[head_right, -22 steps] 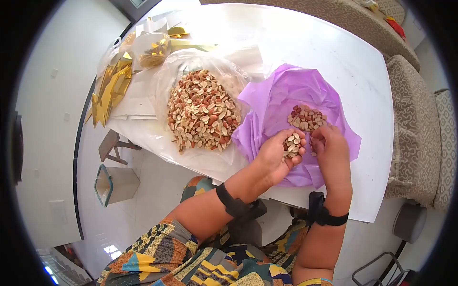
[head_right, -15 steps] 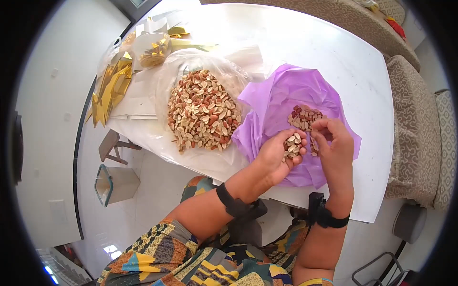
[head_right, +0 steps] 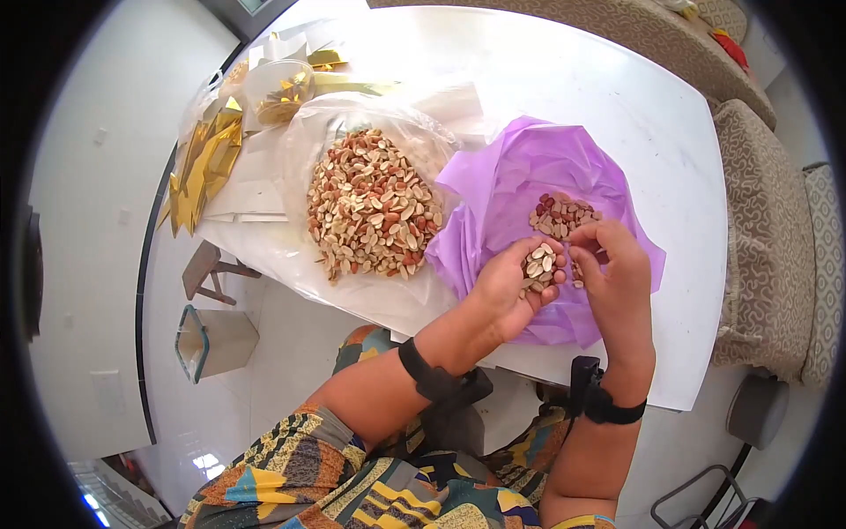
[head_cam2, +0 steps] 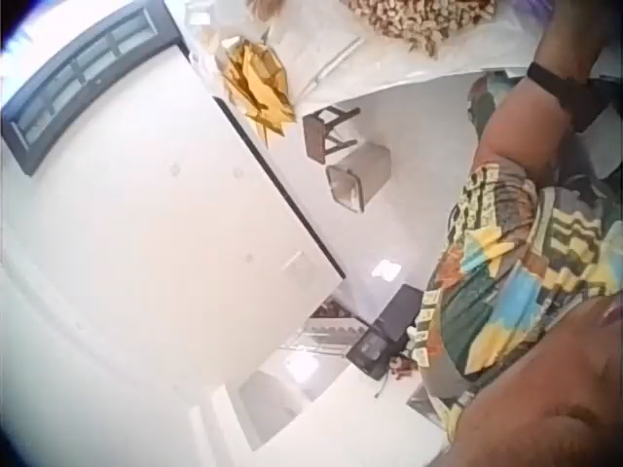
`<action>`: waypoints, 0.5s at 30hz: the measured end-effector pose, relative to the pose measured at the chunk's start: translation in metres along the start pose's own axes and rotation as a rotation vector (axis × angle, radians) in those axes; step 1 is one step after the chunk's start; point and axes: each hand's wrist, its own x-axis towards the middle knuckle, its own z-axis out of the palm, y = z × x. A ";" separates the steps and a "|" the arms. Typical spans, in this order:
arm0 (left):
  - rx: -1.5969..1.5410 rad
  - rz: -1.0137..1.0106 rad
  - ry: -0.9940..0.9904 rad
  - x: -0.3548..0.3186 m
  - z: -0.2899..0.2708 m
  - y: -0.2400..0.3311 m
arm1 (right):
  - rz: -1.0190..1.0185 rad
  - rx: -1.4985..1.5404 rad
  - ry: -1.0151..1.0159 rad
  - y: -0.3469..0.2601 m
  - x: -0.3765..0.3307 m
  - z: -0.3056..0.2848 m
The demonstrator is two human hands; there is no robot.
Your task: The person sorts nuts by hand from a pile on the table into a purple paper bowl.
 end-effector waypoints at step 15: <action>-0.003 -0.041 0.029 -0.002 0.000 0.004 | 0.002 -0.432 -0.091 0.020 -0.004 0.002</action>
